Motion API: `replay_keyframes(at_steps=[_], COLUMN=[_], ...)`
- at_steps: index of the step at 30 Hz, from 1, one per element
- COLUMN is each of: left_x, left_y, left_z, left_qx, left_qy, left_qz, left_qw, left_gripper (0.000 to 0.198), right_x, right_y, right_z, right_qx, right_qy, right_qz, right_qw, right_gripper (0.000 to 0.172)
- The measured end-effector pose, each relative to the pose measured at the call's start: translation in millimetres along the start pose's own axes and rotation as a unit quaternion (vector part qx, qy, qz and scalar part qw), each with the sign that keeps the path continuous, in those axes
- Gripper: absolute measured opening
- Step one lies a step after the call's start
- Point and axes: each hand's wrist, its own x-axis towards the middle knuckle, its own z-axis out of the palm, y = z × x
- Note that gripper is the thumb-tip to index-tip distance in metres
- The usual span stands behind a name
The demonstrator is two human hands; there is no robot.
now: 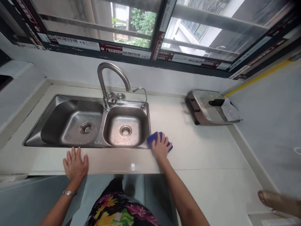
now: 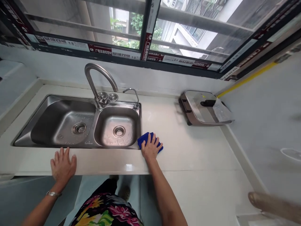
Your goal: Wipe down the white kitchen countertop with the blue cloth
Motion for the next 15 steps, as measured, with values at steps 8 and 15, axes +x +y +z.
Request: replay_keyframes(at_steps=[8,15], left_x=[-3.3,-2.9], left_y=[-6.4,-3.4], left_z=[4.7,-0.2], left_qx=[-0.038,-0.028], left_qy=[0.013,-0.028], left_qz=[0.023,0.005], left_qw=[0.999,0.999], left_gripper=[0.063,0.064], right_x=[72.2,129.3], right_y=[-24.8,-42.7], right_z=[6.5,7.2], right_qx=[0.001,-0.003], right_qy=[0.036,0.038], right_qz=[0.032,0.055], right_qw=[0.999,0.998], right_gripper=[0.06,0.059])
